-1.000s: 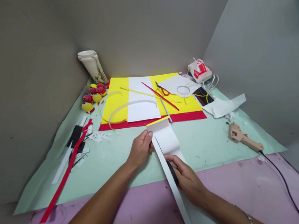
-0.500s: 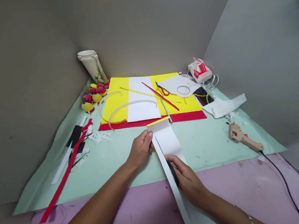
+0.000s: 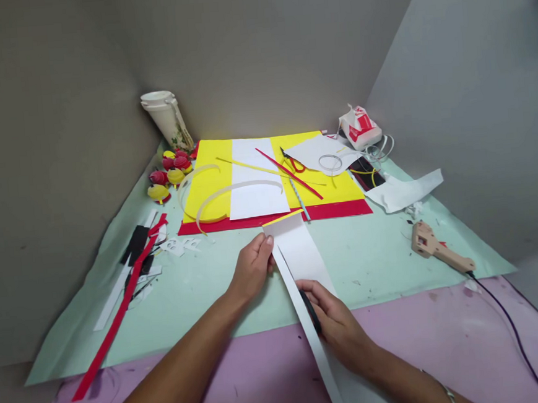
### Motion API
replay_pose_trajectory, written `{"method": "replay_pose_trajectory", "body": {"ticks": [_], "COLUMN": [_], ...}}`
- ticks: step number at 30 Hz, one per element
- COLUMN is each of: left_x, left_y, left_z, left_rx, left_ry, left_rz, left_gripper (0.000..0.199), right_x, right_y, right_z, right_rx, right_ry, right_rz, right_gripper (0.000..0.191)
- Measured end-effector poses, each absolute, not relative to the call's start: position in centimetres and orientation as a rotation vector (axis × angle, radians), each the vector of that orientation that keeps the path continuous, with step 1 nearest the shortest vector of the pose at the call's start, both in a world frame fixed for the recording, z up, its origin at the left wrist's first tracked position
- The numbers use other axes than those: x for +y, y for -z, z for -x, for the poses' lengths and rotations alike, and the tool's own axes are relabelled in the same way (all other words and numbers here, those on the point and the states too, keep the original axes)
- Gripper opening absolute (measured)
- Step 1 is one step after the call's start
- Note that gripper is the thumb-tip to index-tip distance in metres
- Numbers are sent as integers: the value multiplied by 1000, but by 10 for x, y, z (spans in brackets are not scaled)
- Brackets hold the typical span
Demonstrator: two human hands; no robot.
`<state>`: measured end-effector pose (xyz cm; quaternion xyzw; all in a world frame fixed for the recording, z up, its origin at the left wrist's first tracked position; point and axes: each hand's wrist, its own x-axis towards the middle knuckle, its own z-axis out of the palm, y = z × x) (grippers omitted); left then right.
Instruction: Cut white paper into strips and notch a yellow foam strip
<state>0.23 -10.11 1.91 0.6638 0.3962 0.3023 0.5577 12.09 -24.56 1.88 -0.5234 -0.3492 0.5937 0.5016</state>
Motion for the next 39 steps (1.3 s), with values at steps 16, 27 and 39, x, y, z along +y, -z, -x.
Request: {"method": "replay_pose_trajectory", "body": {"ticks": [16, 27, 39], "left_x": [-100, -101, -101], "left_y": [-18, -18, -19], "left_z": [-1, -2, -2], "left_rx": [893, 900, 938], "left_ry": [-694, -692, -723], "left_rz": [-1580, -1572, -1577], "left_gripper": [36, 37, 38], "right_x": [-247, -246, -247], "right_y": [-19, -21, -16], "right_z": [-121, -121, -120], "right_rx": [-893, -882, -840], "right_ry": [-1406, -1396, -1442], "right_rz": [1266, 1295, 1255], "right_gripper": [27, 30, 27]}}
